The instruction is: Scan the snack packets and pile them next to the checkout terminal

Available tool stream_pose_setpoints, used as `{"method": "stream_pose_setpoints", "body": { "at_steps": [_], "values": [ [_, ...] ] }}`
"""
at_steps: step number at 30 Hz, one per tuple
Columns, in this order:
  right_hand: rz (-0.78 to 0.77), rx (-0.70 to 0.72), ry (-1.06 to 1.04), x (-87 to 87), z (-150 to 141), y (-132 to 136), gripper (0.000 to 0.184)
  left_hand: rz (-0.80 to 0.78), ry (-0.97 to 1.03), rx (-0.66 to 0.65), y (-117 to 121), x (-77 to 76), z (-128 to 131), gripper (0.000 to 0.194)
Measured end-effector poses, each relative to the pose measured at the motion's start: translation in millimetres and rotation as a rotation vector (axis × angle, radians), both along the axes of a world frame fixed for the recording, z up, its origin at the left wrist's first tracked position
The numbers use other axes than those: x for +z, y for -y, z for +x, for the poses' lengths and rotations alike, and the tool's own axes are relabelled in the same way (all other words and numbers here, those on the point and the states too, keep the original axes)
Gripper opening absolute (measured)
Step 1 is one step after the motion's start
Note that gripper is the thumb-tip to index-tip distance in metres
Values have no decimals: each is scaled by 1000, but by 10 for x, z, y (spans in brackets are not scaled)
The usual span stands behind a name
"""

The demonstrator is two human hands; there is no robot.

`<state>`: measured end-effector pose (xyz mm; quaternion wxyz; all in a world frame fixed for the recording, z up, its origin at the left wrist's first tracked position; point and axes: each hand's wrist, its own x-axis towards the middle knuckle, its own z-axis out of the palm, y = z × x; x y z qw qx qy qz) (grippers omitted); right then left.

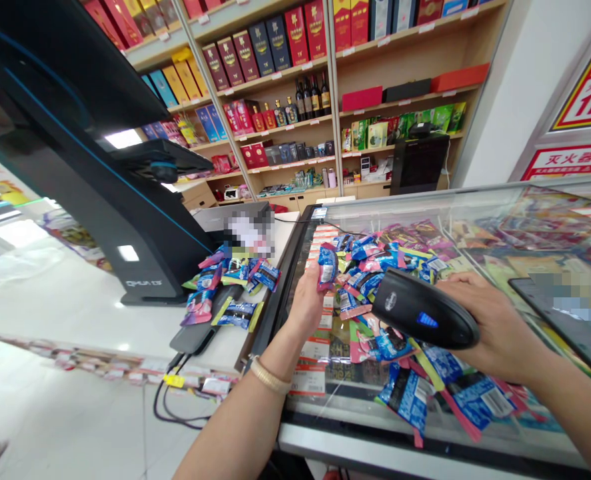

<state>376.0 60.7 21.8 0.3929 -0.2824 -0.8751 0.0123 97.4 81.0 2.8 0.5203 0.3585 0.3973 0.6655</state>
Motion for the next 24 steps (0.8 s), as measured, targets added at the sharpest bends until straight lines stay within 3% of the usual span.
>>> {"method": "stream_pose_setpoints", "body": {
  "at_steps": [8,12,15,19,21,24],
  "values": [
    [122,-2,-10,16,18,-24,21,38,-62,20,14,5,4,51],
    [201,-51,-6,-28,92,-89,22,167,-289,171,22,101,-138,59],
    [261,-64,-18,-53,129,-149,22,268,-559,429,14,286,-453,58],
    [276,-88,-43,-72,146,-173,22,272,-907,752,-8,602,-1126,50],
    [258,-93,-57,-91,155,-167,18,156,-1118,860,-10,729,-1479,47],
    [196,-165,-89,-135,188,-177,17,-142,-1390,911,-5,829,-1900,46]
  ]
}}
